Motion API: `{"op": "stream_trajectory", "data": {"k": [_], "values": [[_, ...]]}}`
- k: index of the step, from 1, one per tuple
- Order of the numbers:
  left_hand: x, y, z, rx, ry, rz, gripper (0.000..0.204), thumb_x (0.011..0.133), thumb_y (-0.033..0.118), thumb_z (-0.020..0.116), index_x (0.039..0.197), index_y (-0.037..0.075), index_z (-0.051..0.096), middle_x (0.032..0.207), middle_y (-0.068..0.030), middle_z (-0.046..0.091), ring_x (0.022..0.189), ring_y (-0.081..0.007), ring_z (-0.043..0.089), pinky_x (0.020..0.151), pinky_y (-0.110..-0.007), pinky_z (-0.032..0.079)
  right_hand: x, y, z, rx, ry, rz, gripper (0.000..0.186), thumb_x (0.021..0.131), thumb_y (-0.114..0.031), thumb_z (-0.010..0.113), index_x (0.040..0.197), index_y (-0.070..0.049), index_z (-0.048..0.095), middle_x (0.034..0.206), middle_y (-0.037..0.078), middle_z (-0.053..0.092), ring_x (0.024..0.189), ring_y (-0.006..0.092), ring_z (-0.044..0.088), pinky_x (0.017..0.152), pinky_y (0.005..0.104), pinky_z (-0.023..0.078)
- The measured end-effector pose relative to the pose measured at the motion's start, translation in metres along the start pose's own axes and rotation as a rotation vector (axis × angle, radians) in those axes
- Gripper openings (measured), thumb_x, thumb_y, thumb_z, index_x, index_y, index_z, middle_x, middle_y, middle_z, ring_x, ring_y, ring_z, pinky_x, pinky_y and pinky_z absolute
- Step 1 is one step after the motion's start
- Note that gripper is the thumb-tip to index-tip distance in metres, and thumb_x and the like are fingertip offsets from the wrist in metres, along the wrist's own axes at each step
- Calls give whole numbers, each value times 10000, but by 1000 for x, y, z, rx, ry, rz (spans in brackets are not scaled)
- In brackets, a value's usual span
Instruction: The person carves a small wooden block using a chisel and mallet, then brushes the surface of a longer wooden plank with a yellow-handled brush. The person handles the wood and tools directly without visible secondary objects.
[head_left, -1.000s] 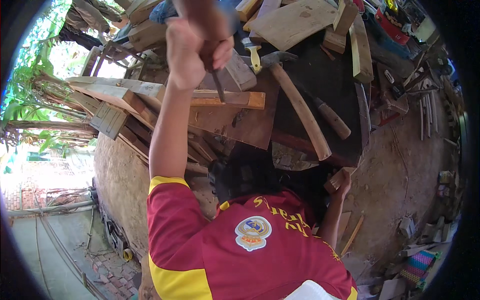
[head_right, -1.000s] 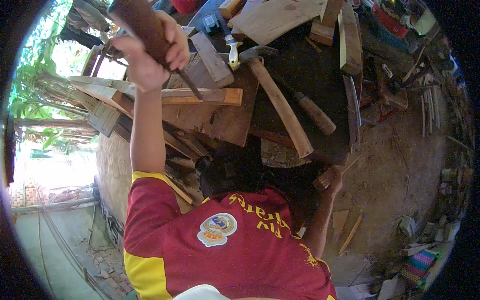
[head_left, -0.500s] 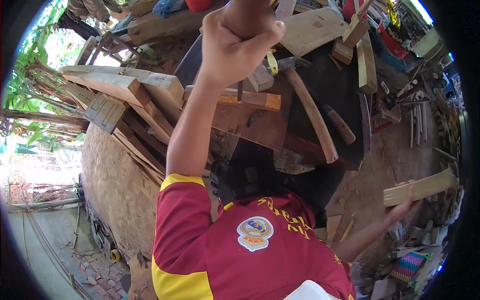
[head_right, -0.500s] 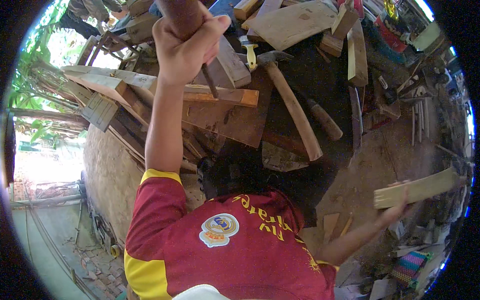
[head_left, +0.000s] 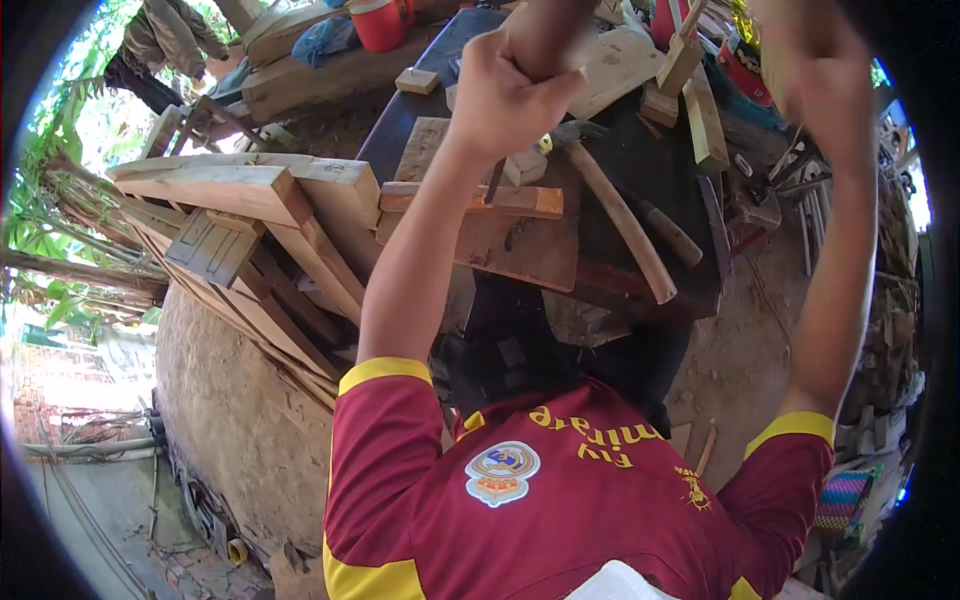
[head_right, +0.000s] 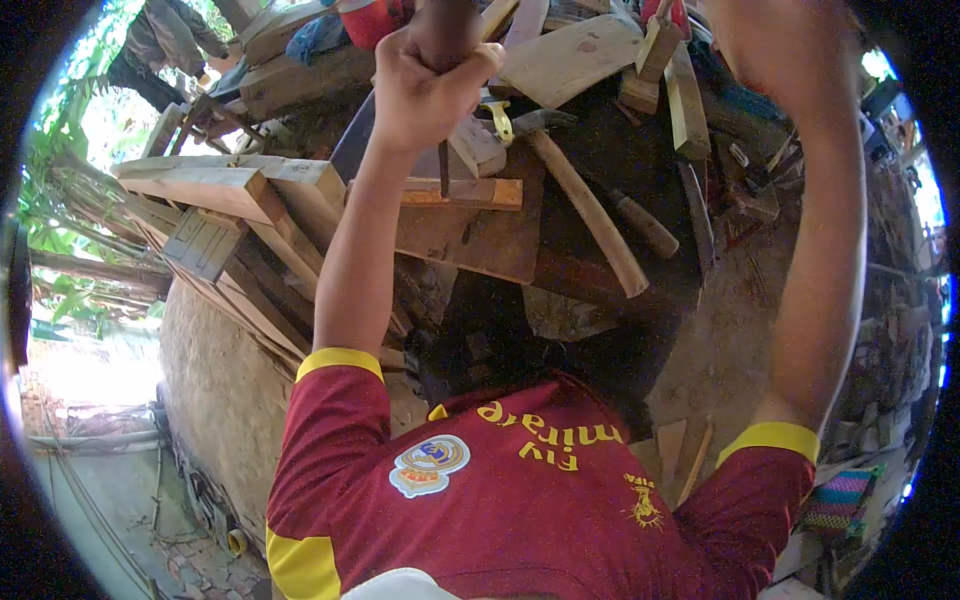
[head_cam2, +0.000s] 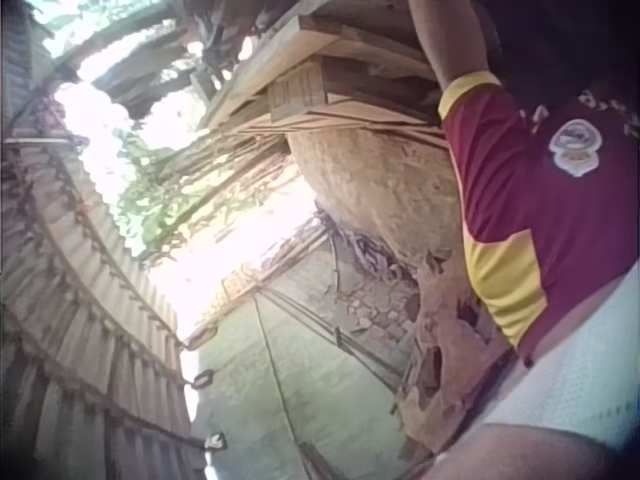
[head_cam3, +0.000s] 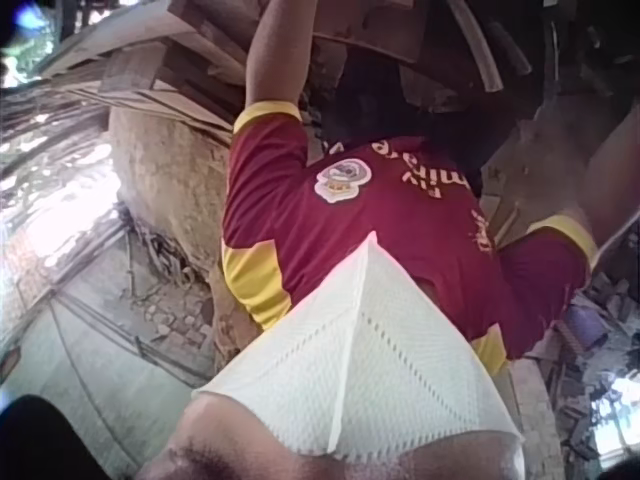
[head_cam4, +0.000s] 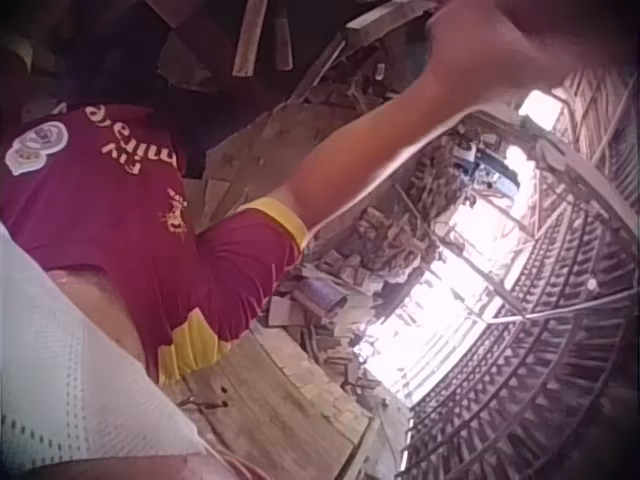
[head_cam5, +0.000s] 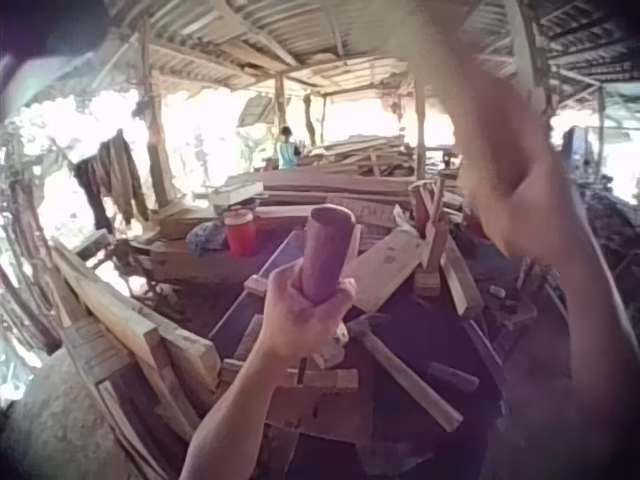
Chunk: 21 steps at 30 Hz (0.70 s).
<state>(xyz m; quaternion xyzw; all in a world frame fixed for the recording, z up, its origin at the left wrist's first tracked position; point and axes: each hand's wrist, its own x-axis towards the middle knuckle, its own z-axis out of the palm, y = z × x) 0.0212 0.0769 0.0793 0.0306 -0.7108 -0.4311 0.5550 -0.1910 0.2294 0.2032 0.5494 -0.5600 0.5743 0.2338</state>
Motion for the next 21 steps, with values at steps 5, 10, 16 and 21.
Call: {"op": "stream_trajectory", "data": {"k": [5, 10, 16, 21], "values": [[-3, -8, -1, 102, -54, -78, 173, 679, 113, 653, 639, 8, 522, 525, -5, 478, 511, -75, 425, 475, -282, 378, -35, -5, -5, -449, -237, -44, 615, 795, -190, 759, 1301, 24, 482, 1147, 152, 617, 975, 232, 631, 870, 353, 510], [3, -6, 20, -1, -94, -122, 176, 680, 127, 666, 661, -11, 559, 528, -54, 551, 498, -97, 525, 492, -308, 438, -43, 6, -48, -237, -70, 101, 536, 799, -211, 770, 1255, -38, 547, 1051, 97, 673, 914, 167, 660, 823, 303, 518], [-8, -14, 25, 231, -171, -96, 196, 695, 142, 699, 736, -23, 600, 571, -103, 570, 571, -143, 537, 554, -332, 475, -91, -11, -24, -558, -220, -117, 541, 791, -170, 771, 1249, -11, 533, 1073, 135, 646, 947, 194, 625, 821, 339, 502], [-13, -8, 61, 264, -374, 40, 206, 692, 151, 713, 783, -5, 613, 601, -185, 558, 561, -308, 596, 588, -377, 483, -97, 1, -74, -391, 260, 129, 594, 779, -142, 790, 1271, 37, 508, 1131, 147, 613, 998, 198, 609, 873, 337, 483]]}}
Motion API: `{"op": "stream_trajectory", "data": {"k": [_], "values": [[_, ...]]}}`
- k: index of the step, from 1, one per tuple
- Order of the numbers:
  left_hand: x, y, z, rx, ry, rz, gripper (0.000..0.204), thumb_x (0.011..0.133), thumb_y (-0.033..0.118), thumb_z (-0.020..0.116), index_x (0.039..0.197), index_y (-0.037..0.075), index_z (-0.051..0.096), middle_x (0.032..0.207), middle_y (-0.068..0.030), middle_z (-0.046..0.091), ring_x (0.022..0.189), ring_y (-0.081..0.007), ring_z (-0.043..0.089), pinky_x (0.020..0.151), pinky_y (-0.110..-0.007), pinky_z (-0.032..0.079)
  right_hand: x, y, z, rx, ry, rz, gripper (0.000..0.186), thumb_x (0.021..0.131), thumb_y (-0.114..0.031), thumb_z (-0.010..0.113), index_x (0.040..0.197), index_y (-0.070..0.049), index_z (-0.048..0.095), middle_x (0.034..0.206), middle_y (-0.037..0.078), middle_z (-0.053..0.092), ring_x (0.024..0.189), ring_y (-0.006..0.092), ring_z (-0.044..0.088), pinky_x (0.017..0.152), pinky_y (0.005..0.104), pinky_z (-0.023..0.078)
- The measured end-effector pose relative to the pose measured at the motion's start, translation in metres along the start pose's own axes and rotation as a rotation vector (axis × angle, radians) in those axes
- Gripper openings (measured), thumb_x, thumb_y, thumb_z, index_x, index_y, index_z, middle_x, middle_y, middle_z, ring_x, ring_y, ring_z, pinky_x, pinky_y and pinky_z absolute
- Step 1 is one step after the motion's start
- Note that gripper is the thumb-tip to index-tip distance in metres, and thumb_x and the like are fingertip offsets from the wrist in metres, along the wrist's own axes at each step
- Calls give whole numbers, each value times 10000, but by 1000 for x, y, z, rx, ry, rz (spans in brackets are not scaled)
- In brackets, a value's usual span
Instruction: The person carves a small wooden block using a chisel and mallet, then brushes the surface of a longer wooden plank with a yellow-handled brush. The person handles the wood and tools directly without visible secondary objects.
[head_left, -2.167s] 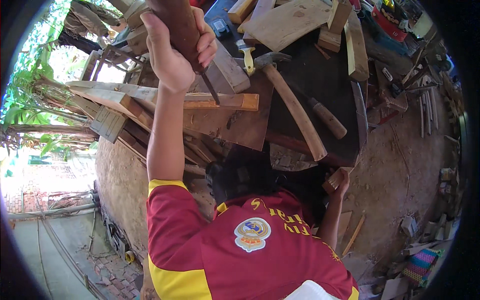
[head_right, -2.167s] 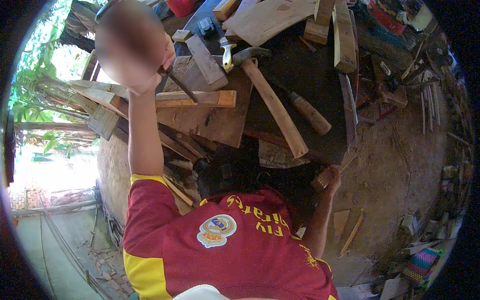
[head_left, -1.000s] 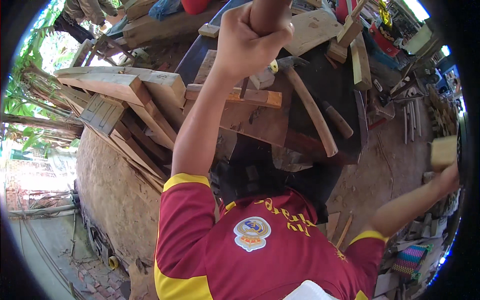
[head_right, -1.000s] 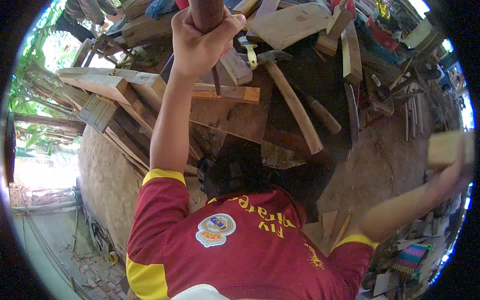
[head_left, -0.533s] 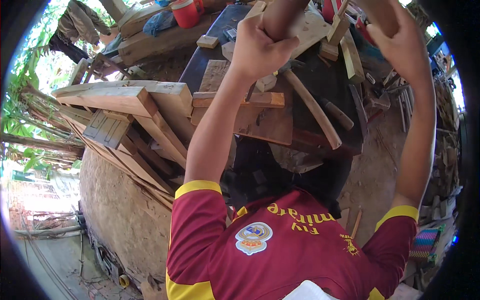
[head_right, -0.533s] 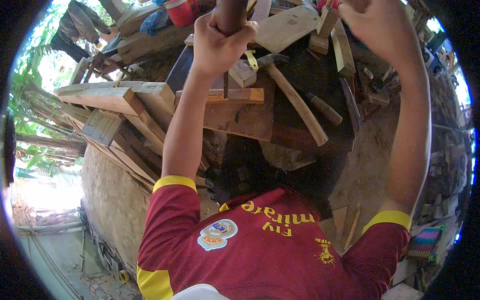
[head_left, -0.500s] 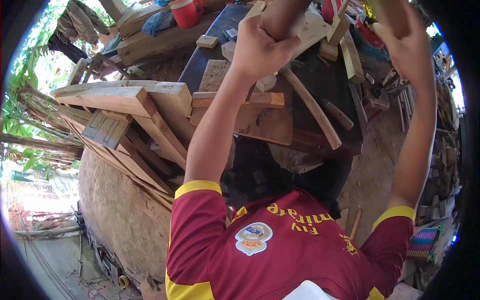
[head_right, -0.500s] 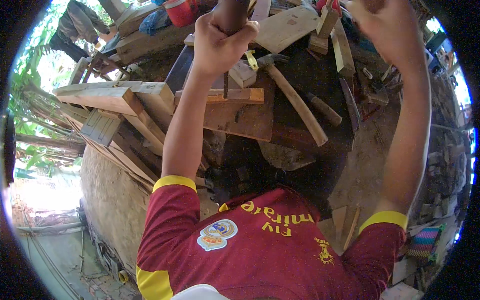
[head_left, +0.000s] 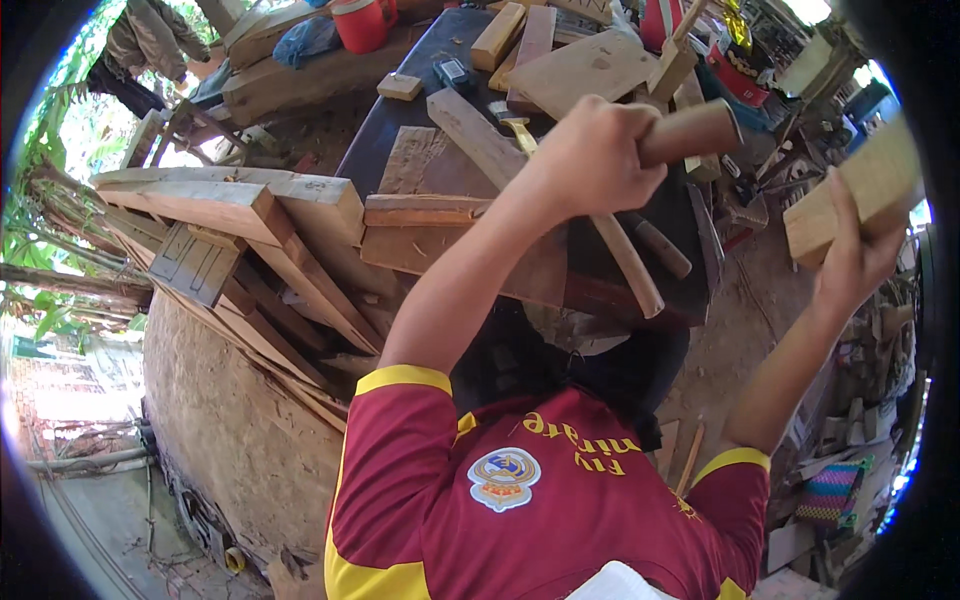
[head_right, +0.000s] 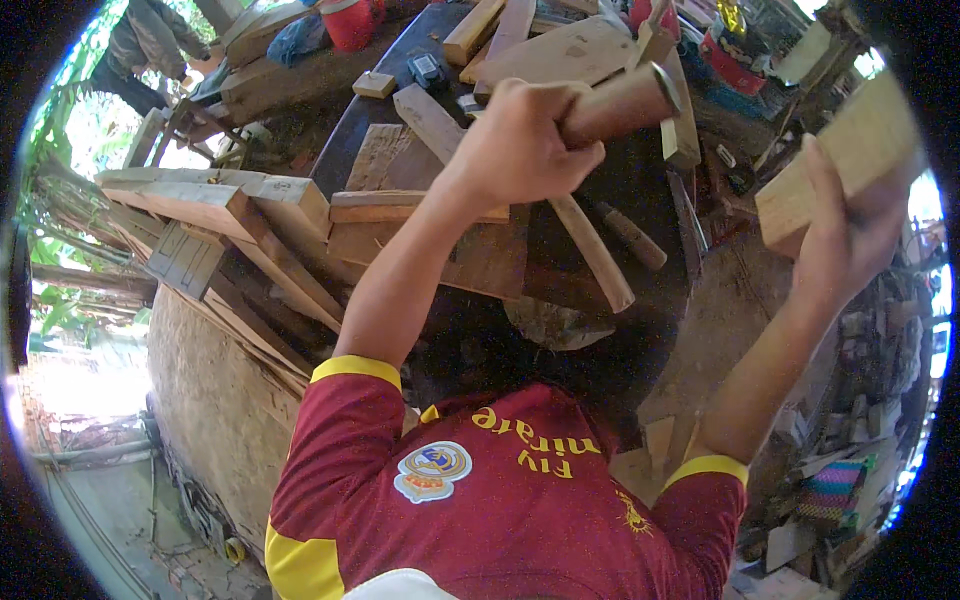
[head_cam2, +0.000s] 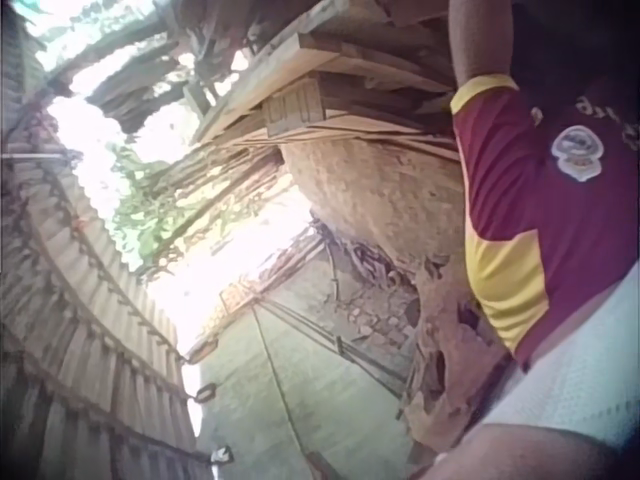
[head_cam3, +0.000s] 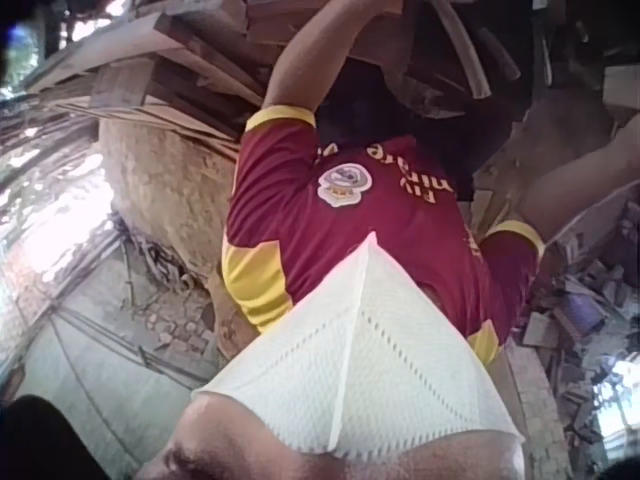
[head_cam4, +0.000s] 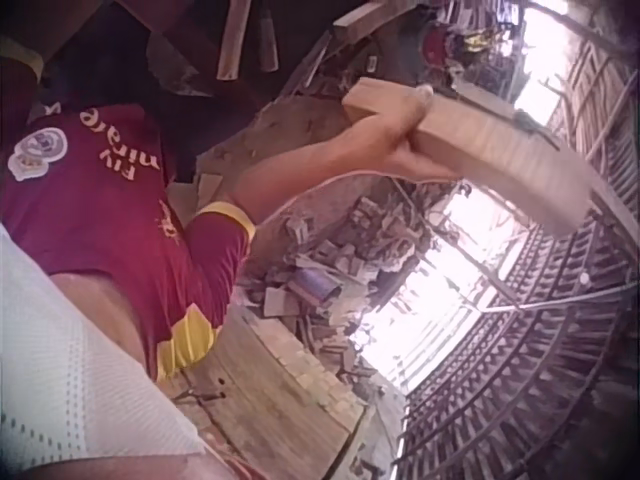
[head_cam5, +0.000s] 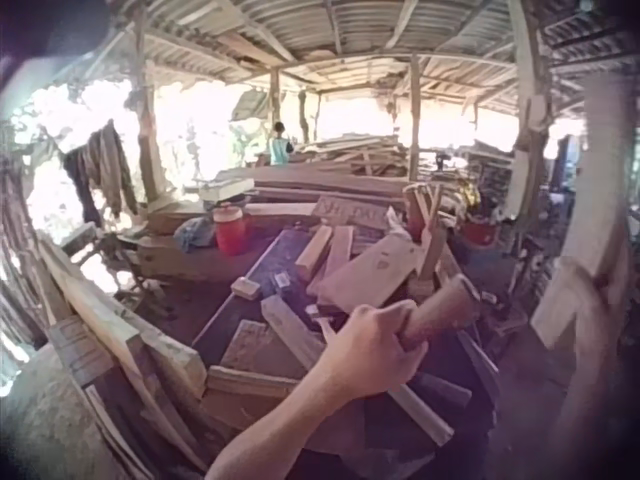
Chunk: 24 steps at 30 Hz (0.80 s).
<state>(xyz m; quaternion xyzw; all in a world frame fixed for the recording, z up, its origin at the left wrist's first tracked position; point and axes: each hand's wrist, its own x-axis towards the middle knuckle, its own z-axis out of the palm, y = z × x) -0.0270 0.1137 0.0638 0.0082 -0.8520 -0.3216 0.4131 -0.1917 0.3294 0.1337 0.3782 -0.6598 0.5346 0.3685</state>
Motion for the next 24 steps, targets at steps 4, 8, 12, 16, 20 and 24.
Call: {"op": "stream_trajectory", "data": {"k": [4, 8, 12, 16, 20, 24], "values": [[-8, -4, 5, 17, -22, -21, 212, 672, 145, 721, 800, 11, 618, 649, -202, 594, 661, -403, 606, 611, -427, 487, -60, 27, 11, -77, -161, -116, 665, 756, -123, 811, 1302, 55, 475, 1168, 155, 597, 1052, 224, 582, 936, 352, 454], [-15, -3, 6, 16, -62, -35, 203, 642, 130, 718, 770, 22, 604, 646, -191, 594, 664, -404, 603, 610, -434, 490, -80, 30, -16, -202, -403, 76, 717, 753, -103, 813, 1344, 53, 438, 1250, 162, 553, 1114, 225, 543, 982, 358, 429], [-16, 8, 8, 74, -78, -56, 199, 635, 189, 721, 729, 59, 602, 604, -156, 586, 635, -384, 605, 588, -447, 490, -73, 46, -45, -93, -189, 127, 739, 733, -124, 827, 1330, 74, 440, 1306, 210, 511, 1169, 254, 509, 1000, 380, 409], [-20, 10, 6, 183, -40, -173, 187, 615, 242, 725, 681, 92, 633, 604, -134, 607, 625, -362, 623, 587, -442, 506, -81, 43, -56, -39, -141, 212, 740, 730, -88, 822, 1337, 63, 425, 1301, 199, 515, 1159, 250, 510, 1000, 366, 412], [-20, 4, 11, 123, 7, -240, 185, 603, 252, 731, 671, 104, 642, 605, -123, 616, 622, -357, 628, 591, -440, 512, -76, 30, -51, 62, -158, 168, 549, 790, 36, 709, 1280, 77, 463, 1224, 195, 566, 1089, 250, 569, 936, 354, 486], [-21, 1, 14, 114, 16, -245, 192, 603, 255, 732, 694, 109, 646, 601, -110, 620, 606, -347, 631, 575, -426, 514, -53, 39, -59, 170, -52, 230, 497, 772, 62, 698, 1219, 94, 484, 1143, 214, 595, 1000, 282, 614, 851, 389, 550]]}}
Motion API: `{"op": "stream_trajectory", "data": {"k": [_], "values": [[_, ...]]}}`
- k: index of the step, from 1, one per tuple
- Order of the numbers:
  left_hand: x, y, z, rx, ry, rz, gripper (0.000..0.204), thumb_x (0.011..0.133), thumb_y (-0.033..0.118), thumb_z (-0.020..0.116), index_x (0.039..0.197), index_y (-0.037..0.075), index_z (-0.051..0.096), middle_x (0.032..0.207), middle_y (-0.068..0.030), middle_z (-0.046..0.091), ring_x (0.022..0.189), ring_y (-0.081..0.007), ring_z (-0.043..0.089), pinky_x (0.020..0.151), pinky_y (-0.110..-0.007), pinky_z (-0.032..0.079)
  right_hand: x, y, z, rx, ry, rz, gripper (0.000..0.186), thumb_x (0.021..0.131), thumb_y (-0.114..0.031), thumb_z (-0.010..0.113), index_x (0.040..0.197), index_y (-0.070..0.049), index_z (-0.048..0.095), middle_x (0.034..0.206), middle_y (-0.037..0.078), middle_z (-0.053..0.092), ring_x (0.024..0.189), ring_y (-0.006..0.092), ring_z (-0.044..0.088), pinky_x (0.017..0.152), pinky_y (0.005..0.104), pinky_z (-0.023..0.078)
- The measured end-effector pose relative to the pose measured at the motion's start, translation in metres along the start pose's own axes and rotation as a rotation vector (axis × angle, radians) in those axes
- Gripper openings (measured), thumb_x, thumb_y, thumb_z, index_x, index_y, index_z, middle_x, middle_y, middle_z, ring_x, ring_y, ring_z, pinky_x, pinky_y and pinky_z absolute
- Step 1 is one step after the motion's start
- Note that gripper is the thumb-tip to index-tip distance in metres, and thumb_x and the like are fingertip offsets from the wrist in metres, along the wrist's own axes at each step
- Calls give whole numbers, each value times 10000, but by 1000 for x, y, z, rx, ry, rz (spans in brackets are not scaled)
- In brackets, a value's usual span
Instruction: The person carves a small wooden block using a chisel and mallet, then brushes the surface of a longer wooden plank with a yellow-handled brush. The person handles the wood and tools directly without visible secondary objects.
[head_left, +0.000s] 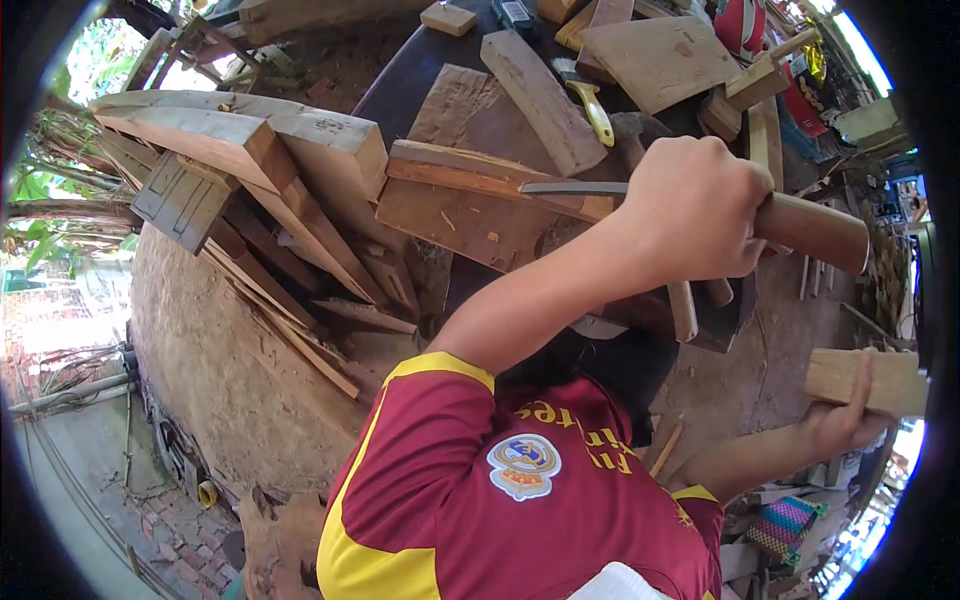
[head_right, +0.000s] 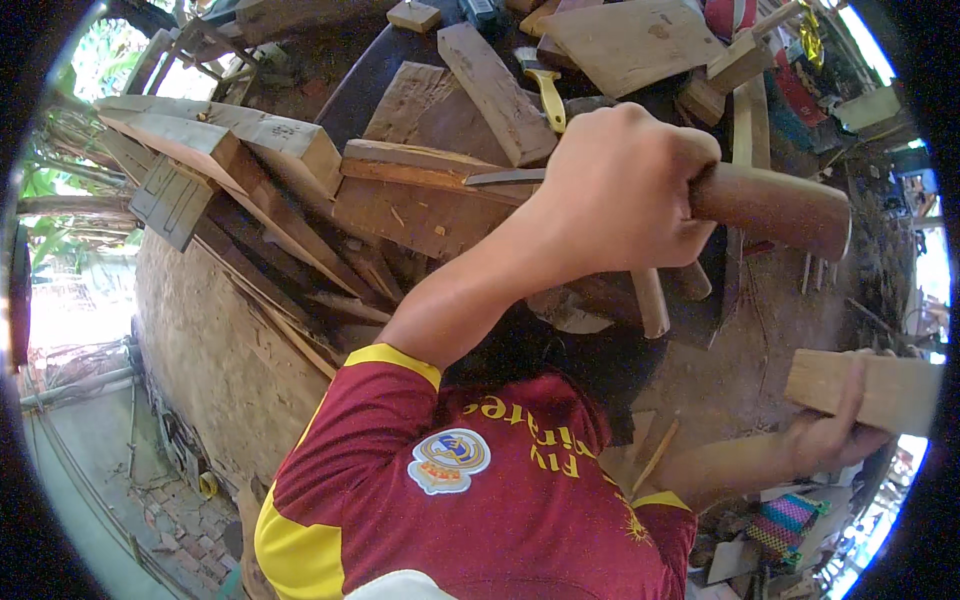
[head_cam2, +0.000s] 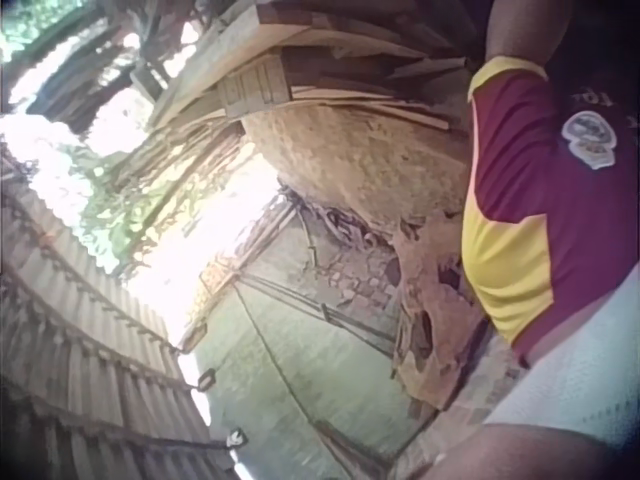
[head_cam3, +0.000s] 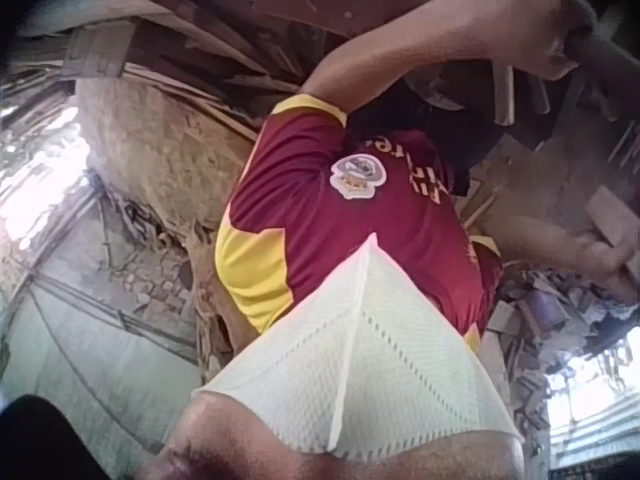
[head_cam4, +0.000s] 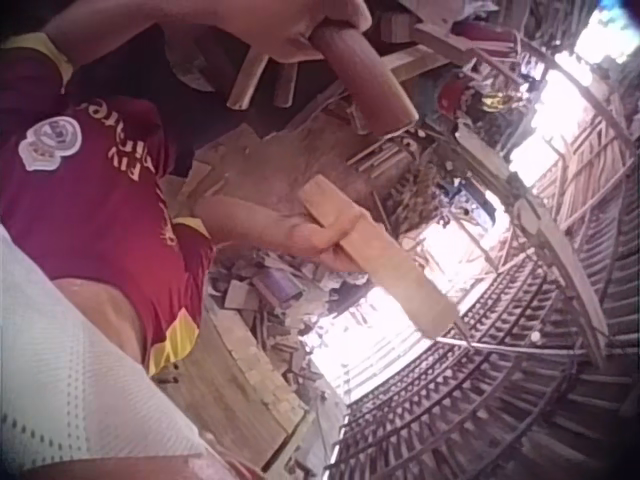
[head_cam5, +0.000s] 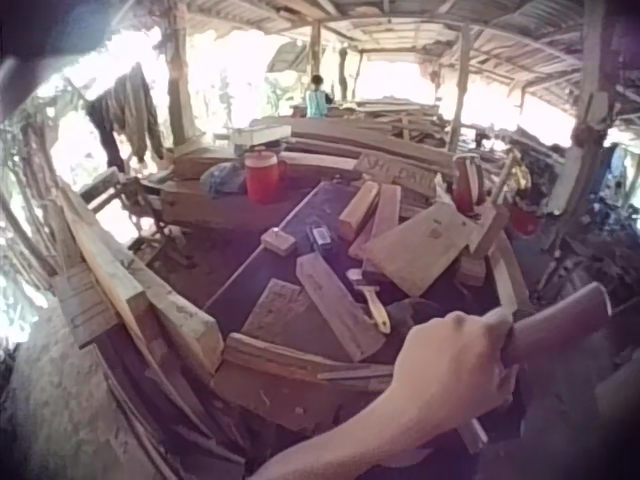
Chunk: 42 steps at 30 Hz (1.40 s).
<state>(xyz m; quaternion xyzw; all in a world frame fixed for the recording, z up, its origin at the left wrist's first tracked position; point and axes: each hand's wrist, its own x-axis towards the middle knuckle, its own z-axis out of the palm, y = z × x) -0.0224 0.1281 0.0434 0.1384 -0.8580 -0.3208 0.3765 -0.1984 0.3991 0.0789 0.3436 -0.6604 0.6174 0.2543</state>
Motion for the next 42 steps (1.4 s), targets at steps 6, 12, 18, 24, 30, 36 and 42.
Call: {"op": "stream_trajectory", "data": {"k": [6, 12, 18, 24, 30, 36, 42], "values": [[0, 3, 8, 24, -39, -23, 206, 601, 264, 733, 717, 111, 655, 607, -114, 628, 603, -326, 644, 560, -424, 517, -15, -2, 39, -118, 171, -100, 546, 710, -20, 791, 1170, 98, 521, 1135, 236, 592, 976, 315, 634, 795, 423, 574], [2, 1, 13, 97, -33, -33, 214, 596, 268, 734, 718, 107, 660, 611, -116, 631, 615, -326, 651, 561, -432, 519, -16, 24, 2, -791, -272, -400, 693, 735, -46, 793, 1322, 24, 433, 1217, 189, 554, 999, 294, 620, 848, 409, 568], [2, 1, 21, 137, -46, -30, 200, 601, 259, 726, 714, 108, 660, 618, -108, 635, 624, -322, 656, 569, -432, 521, -34, 28, 33, -146, 239, 97, 719, 704, -146, 838, 1276, 42, 446, 1221, 197, 562, 1064, 313, 590, 944, 413, 510], [-14, -9, 32, 247, -193, -49, 192, 611, 250, 708, 733, 107, 666, 634, -103, 643, 619, -305, 660, 572, -428, 518, -70, 55, 23, -695, -337, -90, 732, 724, -132, 823, 1323, 52, 444, 1253, 187, 550, 1097, 273, 568, 906, 366, 508], [-19, 3, 26, 214, -219, 6, 204, 586, 244, 706, 704, 96, 631, 633, -106, 636, 621, -311, 652, 558, -423, 504, -65, 43, 19, -188, 143, 375, 765, 735, -76, 794, 1367, 51, 382, 1264, 192, 518, 1095, 266, 555, 915, 374, 506], [-14, 13, 9, 37, -43, 90, 219, 533, 209, 700, 674, 86, 586, 613, -105, 608, 614, -341, 626, 543, -429, 488, -75, 40, 9, -181, 96, 388, 701, 749, -39, 772, 1347, 35, 413, 1248, 164, 533, 1081, 249, 561, 919, 369, 501], [-5, 7, -2, 22, 100, 74, 191, 535, 212, 703, 650, 84, 619, 584, -117, 599, 588, -327, 628, 545, -416, 499, -65, 28, 10, -135, 9, 290, 622, 767, 0, 739, 1316, 31, 446, 1224, 163, 560, 1096, 256, 557, 950, 364, 474]]}}
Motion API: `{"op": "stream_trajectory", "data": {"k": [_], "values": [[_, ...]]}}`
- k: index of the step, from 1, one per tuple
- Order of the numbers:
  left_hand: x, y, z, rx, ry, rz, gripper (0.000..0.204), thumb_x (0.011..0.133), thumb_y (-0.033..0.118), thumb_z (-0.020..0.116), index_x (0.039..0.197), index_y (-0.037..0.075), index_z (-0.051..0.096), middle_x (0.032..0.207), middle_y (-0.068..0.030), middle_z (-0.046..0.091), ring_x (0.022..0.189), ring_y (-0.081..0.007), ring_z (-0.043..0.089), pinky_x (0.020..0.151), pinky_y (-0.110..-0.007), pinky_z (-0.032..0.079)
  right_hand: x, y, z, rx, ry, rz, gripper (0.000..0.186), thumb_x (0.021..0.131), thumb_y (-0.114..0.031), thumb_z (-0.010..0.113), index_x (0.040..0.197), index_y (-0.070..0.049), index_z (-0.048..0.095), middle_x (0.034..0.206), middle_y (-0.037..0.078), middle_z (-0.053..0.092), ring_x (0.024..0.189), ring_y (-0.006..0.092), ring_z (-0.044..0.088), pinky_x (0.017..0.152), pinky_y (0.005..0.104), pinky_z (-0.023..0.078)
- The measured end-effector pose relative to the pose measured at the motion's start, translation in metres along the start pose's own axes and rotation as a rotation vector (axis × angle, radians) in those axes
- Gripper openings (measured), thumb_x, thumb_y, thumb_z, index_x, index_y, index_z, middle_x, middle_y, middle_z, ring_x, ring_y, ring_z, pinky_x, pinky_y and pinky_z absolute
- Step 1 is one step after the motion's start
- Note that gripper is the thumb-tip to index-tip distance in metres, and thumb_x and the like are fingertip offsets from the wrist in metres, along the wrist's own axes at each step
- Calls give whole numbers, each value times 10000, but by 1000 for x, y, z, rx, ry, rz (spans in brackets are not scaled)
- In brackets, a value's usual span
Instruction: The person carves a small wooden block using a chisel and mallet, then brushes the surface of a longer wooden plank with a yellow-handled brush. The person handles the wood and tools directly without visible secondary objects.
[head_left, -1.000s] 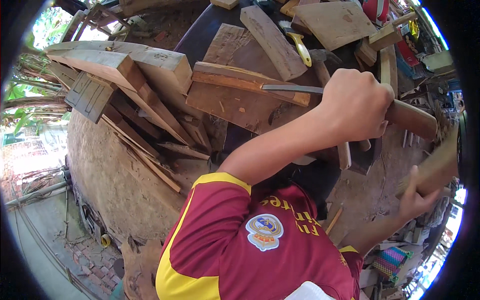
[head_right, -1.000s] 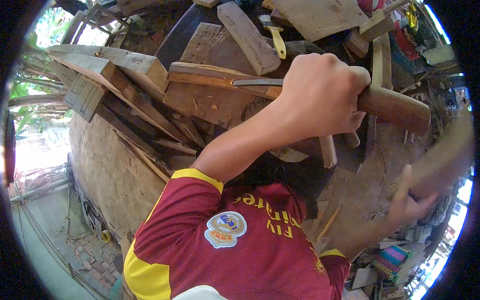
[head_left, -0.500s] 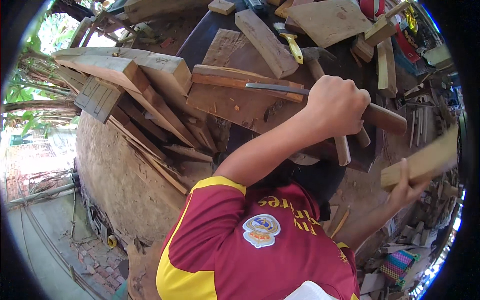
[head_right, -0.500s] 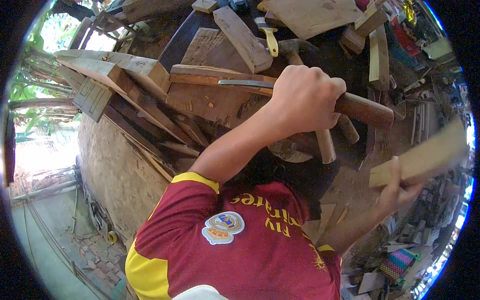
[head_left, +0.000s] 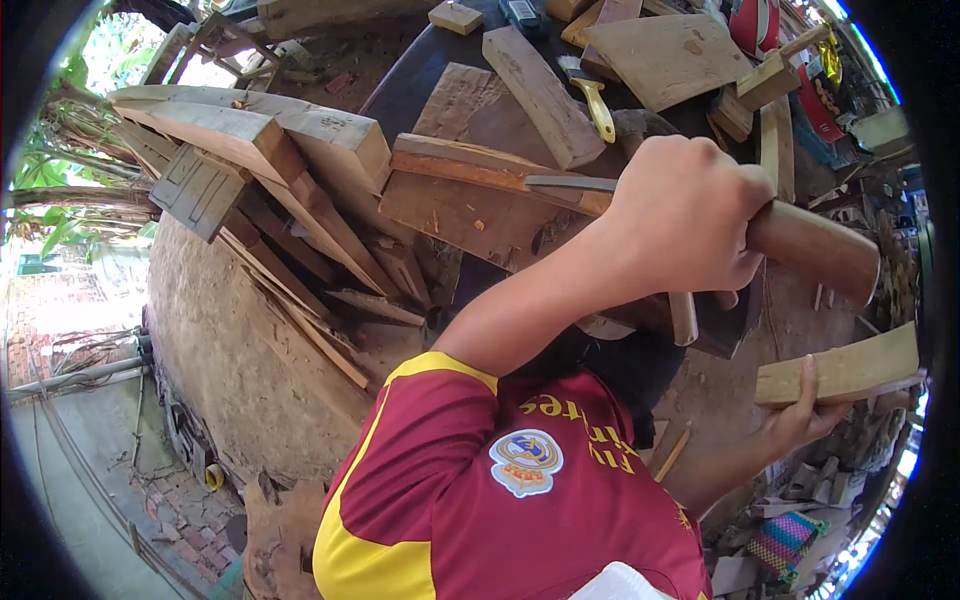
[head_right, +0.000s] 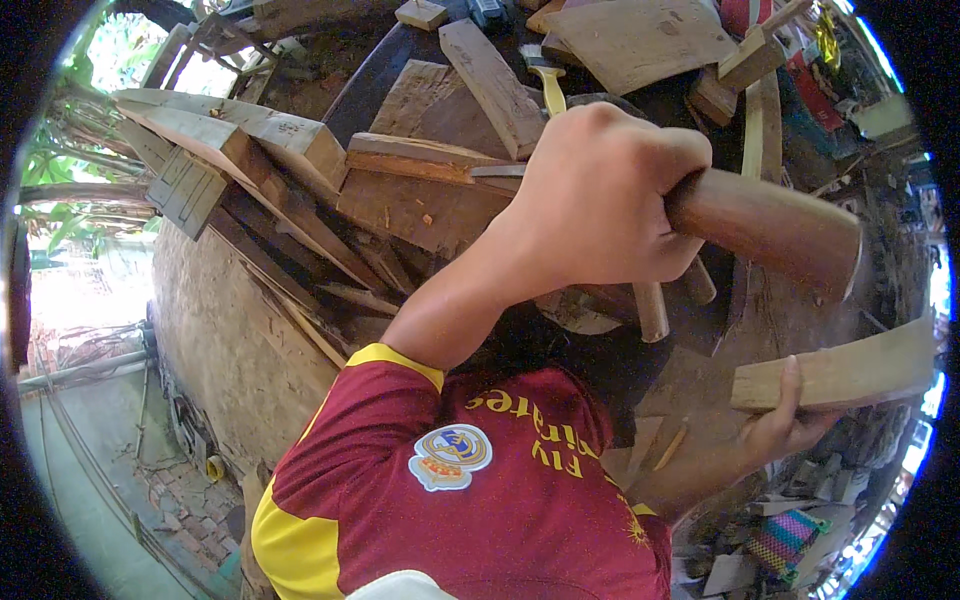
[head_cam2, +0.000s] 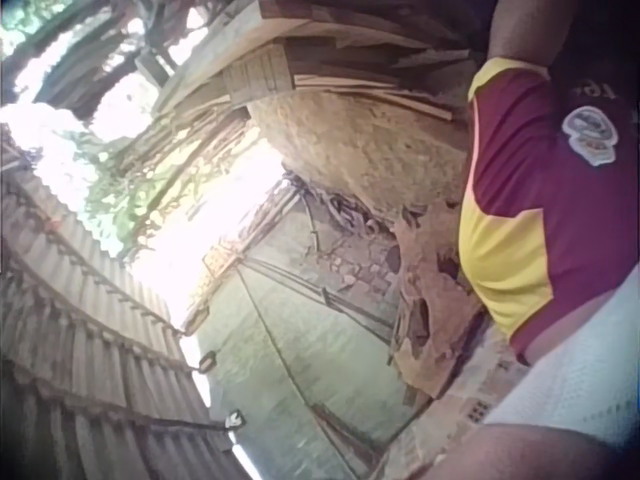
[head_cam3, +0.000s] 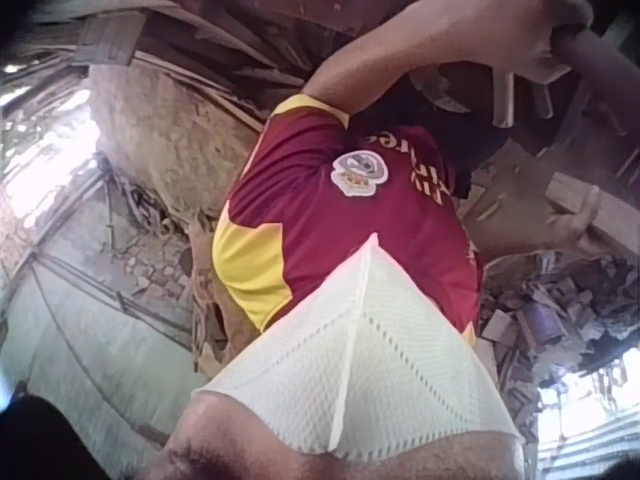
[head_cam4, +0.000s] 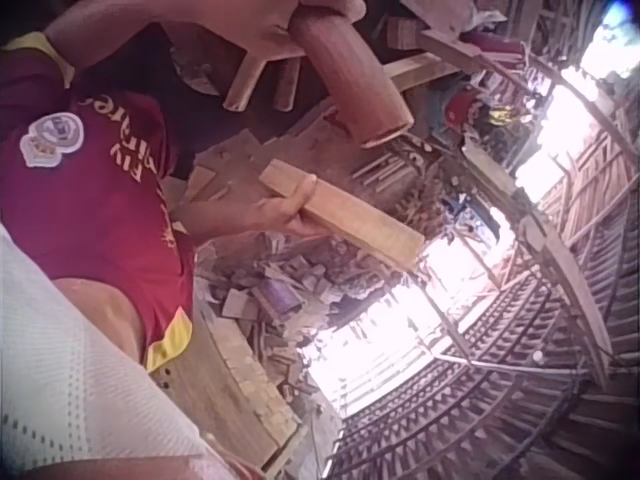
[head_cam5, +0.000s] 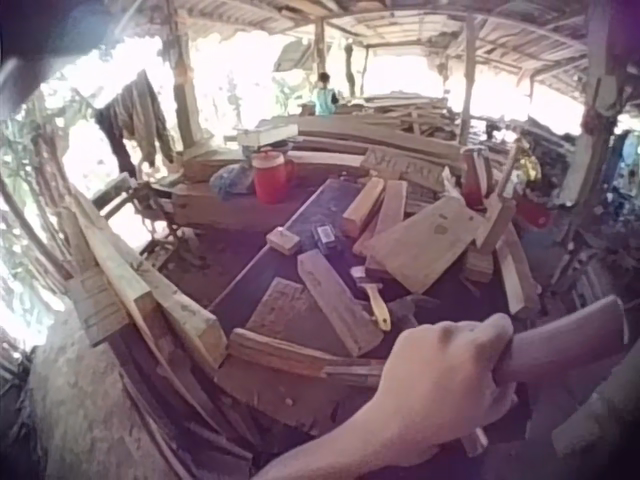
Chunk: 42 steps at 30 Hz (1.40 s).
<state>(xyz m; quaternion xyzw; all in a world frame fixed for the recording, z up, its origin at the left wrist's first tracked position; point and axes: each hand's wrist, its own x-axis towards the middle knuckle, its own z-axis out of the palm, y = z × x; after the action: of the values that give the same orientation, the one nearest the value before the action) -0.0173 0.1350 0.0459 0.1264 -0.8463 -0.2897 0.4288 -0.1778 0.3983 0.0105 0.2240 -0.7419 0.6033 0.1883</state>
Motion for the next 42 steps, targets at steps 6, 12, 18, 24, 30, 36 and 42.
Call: {"op": "stream_trajectory", "data": {"k": [6, 12, 18, 24, 30, 36, 42], "values": [[9, -5, -18, -109, 202, -32, 174, 533, 197, 686, 625, 68, 616, 595, -129, 605, 591, -357, 620, 569, -430, 507, 60, -26, -19, 28, -2, -243, 522, 769, 13, 730, 1238, 31, 501, 1152, 166, 602, 1017, 263, 615, 826, 382, 553], [11, -10, -34, -140, 265, -61, 164, 530, 185, 669, 626, 58, 628, 607, -146, 606, 611, -365, 621, 592, -444, 510, 108, -59, -33, 67, 60, -320, 507, 752, 14, 750, 1200, 38, 512, 1141, 160, 607, 940, 283, 649, 689, 411, 601], [13, -13, -39, -167, 216, -103, 187, 534, 191, 681, 662, 56, 664, 620, -166, 611, 635, -373, 627, 620, -454, 514, 106, -82, -8, 27, 33, -349, 531, 726, 10, 779, 1176, 60, 502, 1156, 180, 588, 933, 295, 654, 706, 412, 614], [14, -13, -40, -203, 207, -101, 199, 532, 195, 690, 659, 44, 664, 614, -182, 605, 629, -380, 621, 622, -454, 512, 112, -89, -8, 101, -27, -351, 501, 726, 23, 776, 1139, 103, 505, 1136, 203, 586, 934, 289, 651, 731, 408, 626], [14, -16, -45, -202, 221, -95, 204, 520, 198, 697, 645, 41, 659, 608, -186, 598, 622, -379, 618, 609, -452, 509, 122, -99, -13, 70, -61, -420, 465, 717, 44, 775, 1098, 115, 518, 1118, 208, 590, 926, 293, 651, 727, 404, 629], [13, -15, -45, -219, 219, -89, 206, 511, 195, 702, 636, 39, 653, 597, -184, 591, 618, -377, 616, 603, -446, 507, 120, -103, -16, 34, 5, -396, 428, 716, 56, 771, 1066, 120, 533, 1094, 209, 600, 921, 292, 651, 755, 403, 626], [20, -24, -40, -215, 258, -75, 200, 518, 197, 704, 640, 46, 656, 608, -180, 599, 622, -373, 619, 607, -448, 507, 129, -103, -17, 48, -66, -446, 424, 707, 25, 788, 1041, 133, 550, 1059, 210, 616, 890, 291, 659, 743, 395, 629]]}}
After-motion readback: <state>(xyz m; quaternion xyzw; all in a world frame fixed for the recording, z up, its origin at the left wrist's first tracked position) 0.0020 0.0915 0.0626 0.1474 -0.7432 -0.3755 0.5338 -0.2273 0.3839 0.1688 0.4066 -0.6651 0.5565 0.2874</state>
